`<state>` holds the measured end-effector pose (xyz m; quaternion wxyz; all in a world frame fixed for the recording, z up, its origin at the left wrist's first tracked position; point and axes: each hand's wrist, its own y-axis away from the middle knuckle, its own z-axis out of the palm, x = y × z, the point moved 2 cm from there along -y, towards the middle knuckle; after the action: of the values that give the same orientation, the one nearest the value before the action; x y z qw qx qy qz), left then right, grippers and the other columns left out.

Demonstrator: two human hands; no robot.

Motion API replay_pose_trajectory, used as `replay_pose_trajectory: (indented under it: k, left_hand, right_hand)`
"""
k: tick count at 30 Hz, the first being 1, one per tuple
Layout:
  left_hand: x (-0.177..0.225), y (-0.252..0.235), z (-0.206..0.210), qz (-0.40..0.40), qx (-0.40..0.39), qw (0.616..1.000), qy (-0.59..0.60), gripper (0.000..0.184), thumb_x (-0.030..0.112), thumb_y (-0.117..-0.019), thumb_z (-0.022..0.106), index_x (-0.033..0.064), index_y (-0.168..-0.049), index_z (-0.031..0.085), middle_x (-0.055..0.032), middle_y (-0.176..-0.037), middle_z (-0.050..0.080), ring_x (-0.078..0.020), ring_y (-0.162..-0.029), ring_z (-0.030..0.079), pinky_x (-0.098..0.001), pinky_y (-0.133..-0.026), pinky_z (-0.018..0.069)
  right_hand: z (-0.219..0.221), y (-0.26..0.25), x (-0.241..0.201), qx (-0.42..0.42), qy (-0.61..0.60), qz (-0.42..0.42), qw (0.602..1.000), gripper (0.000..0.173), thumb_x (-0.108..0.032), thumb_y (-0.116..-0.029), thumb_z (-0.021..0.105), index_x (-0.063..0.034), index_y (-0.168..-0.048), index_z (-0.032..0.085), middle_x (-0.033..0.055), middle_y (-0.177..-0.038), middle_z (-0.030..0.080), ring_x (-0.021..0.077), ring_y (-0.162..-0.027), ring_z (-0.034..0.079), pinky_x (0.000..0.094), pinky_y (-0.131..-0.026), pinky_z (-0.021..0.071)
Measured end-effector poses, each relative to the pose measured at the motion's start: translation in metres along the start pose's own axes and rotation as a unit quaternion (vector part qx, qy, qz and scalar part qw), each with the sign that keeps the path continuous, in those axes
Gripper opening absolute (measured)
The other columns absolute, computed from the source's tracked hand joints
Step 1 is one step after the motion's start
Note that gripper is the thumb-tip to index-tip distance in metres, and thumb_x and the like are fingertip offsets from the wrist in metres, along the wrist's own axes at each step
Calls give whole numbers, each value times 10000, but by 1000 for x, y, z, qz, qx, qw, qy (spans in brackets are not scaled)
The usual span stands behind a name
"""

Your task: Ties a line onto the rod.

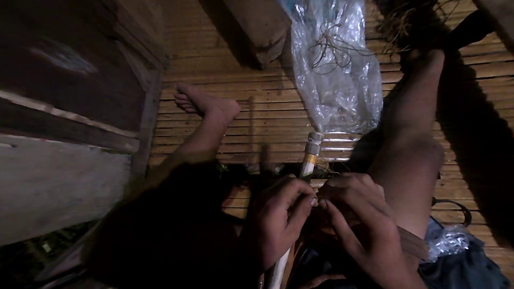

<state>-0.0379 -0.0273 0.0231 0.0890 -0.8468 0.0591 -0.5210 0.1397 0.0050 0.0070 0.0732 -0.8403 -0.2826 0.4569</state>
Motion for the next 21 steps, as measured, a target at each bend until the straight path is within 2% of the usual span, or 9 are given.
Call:
replay_pose_trajectory:
  k: [2, 3, 5, 6, 8, 11, 15, 21]
  left_hand:
    - [-1, 0, 1, 8, 11, 1000, 8, 131, 149, -1005, 628, 37, -986, 694, 11, -793, 629, 37, -661, 541, -101, -607, 469]
    - [-1, 0, 1, 12, 16, 1000, 15, 131, 147, -1005, 633, 32, -989, 694, 8, -795, 629, 38, -660, 542, -100, -604, 470]
    - [-2, 0, 1, 15, 26, 999, 22, 132, 154, -993, 654, 29, -984, 696, 11, -799, 640, 47, -652, 540, -92, -596, 467]
    - [-2, 0, 1, 14, 29, 999, 21, 135, 162, -990, 661, 33, -985, 697, 16, -797, 641, 50, -652, 536, -93, -596, 461]
    - [-3, 0, 0, 16, 34, 999, 25, 145, 172, -990, 664, 31, -987, 695, 16, -789, 634, 48, -654, 531, -93, -596, 455]
    - [-4, 0, 1, 18, 27, 998, 47, 152, 168, -995, 662, 20, -1003, 696, 9, -796, 640, 40, -664, 544, -102, -605, 471]
    - [-7, 1, 0, 32, 20, 997, 66, 154, 149, -998, 653, 6, -1026, 704, -3, -819, 655, 30, -689, 569, -115, -635, 496]
    - [-4, 0, -1, 32, 30, 999, 24, 129, 125, -987, 649, 11, -1004, 709, 6, -782, 618, 32, -660, 524, -102, -604, 449]
  right_hand:
    - [0, -1, -2, -6, -25, -9, 1000, 211, -279, -1041, 568, -120, -1014, 703, 16, -1022, 718, 132, -1041, 636, 378, -895, 469]
    - [1, -2, -3, -10, -50, -7, 999, 200, -252, -1040, 574, -95, -1018, 694, 16, -985, 708, 85, -978, 637, 302, -869, 492]
    - [3, -2, -4, -19, -120, 13, 992, 191, -204, -1032, 583, -37, -1035, 676, 11, -912, 692, -27, -821, 618, 126, -754, 523]
    - [4, -2, -4, -22, -160, 30, 986, 181, -186, -1027, 590, -20, -1040, 662, 3, -871, 677, -59, -746, 595, 88, -681, 510]
    - [7, -2, -5, -16, -210, 57, 976, 159, -163, -1015, 602, -15, -1045, 650, -20, -805, 650, -84, -659, 552, 70, -593, 478]
    - [10, -1, -6, 1, -230, 69, 971, 145, -145, -1001, 612, -10, -1034, 650, -39, -763, 621, -95, -626, 513, 61, -560, 445]
    - [11, -1, -5, 11, -242, 67, 968, 140, -138, -1005, 621, -6, -1025, 663, -48, -755, 624, -96, -627, 519, 62, -567, 451]
    - [11, 2, -4, 27, -222, 45, 974, 145, -133, -1010, 633, -1, -1044, 684, -13, -852, 699, -92, -687, 576, 61, -621, 489]
